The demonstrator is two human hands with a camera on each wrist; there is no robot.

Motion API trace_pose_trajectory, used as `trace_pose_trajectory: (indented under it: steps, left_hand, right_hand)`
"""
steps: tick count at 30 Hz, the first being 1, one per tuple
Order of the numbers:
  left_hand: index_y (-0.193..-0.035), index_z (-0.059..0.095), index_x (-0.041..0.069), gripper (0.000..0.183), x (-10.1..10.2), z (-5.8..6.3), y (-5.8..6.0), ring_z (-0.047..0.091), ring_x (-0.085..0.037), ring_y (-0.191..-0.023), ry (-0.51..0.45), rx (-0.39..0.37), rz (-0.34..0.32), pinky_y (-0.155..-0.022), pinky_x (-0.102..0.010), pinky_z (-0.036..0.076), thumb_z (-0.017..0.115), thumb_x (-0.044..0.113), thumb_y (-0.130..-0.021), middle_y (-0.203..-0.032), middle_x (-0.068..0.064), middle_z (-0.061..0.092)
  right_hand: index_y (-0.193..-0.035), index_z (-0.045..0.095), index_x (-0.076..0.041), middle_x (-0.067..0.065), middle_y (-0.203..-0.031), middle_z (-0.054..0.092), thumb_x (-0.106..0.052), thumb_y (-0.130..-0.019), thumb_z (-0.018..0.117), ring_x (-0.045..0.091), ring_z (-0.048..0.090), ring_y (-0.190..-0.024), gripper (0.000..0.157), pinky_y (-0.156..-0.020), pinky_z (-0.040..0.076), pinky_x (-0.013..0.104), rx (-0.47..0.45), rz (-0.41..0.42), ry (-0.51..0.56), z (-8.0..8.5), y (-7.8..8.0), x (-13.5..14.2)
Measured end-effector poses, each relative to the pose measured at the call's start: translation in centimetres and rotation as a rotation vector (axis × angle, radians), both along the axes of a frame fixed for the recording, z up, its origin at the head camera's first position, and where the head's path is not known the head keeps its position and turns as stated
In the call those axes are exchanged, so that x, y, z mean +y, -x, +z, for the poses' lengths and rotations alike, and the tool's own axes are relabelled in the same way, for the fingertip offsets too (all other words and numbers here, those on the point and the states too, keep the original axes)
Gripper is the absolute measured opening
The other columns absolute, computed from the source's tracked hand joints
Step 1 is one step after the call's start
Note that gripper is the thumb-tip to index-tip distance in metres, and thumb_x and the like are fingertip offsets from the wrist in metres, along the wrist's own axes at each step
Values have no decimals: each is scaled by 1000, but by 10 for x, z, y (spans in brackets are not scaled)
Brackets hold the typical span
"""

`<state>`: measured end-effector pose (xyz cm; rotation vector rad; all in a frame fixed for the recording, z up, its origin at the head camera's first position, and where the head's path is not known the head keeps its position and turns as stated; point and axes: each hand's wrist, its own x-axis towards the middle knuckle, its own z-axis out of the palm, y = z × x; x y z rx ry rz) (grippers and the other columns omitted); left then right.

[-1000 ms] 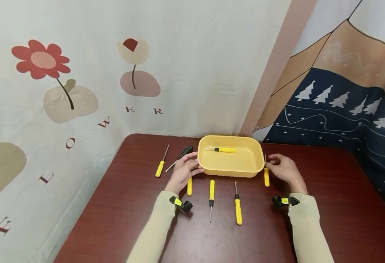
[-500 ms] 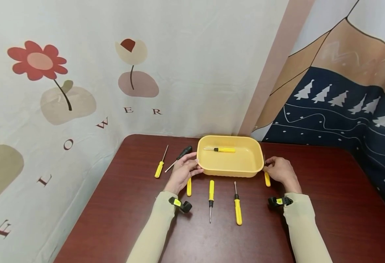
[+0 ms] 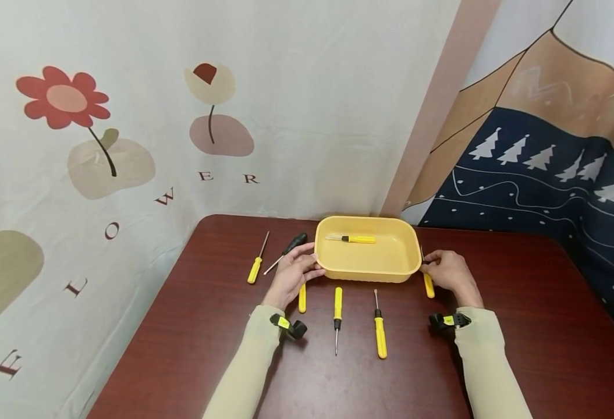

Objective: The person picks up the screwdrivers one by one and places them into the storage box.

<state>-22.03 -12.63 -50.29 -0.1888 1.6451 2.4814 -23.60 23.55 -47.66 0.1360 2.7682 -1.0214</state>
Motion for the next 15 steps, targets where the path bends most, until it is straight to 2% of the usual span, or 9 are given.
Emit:
trace_pose_trajectory:
  steps: [7, 15]
  left_hand:
    - [-143, 53, 0, 43, 0, -1, 0, 67, -16, -77, 5, -1, -8, -76, -31, 66, 60, -2, -100, -95, -10, 67]
    - [-140, 55, 1, 41, 0, 1, -1, 67, -16, -77, -1, -4, 1, -76, -31, 66, 60, -1, -100, -94, -10, 66]
  right_hand:
    - [-126, 61, 6, 21, -105, 70, -22, -97, 67, 17, 67, -75, 40, -64, 59, 25, 10, -24, 48, 0, 1, 5]
    - [-129, 61, 3, 23, -111, 69, -23, -98, 66, 24, 66, -86, 41, -67, 54, 23, 69, -39, 28, 1, 4, 8]
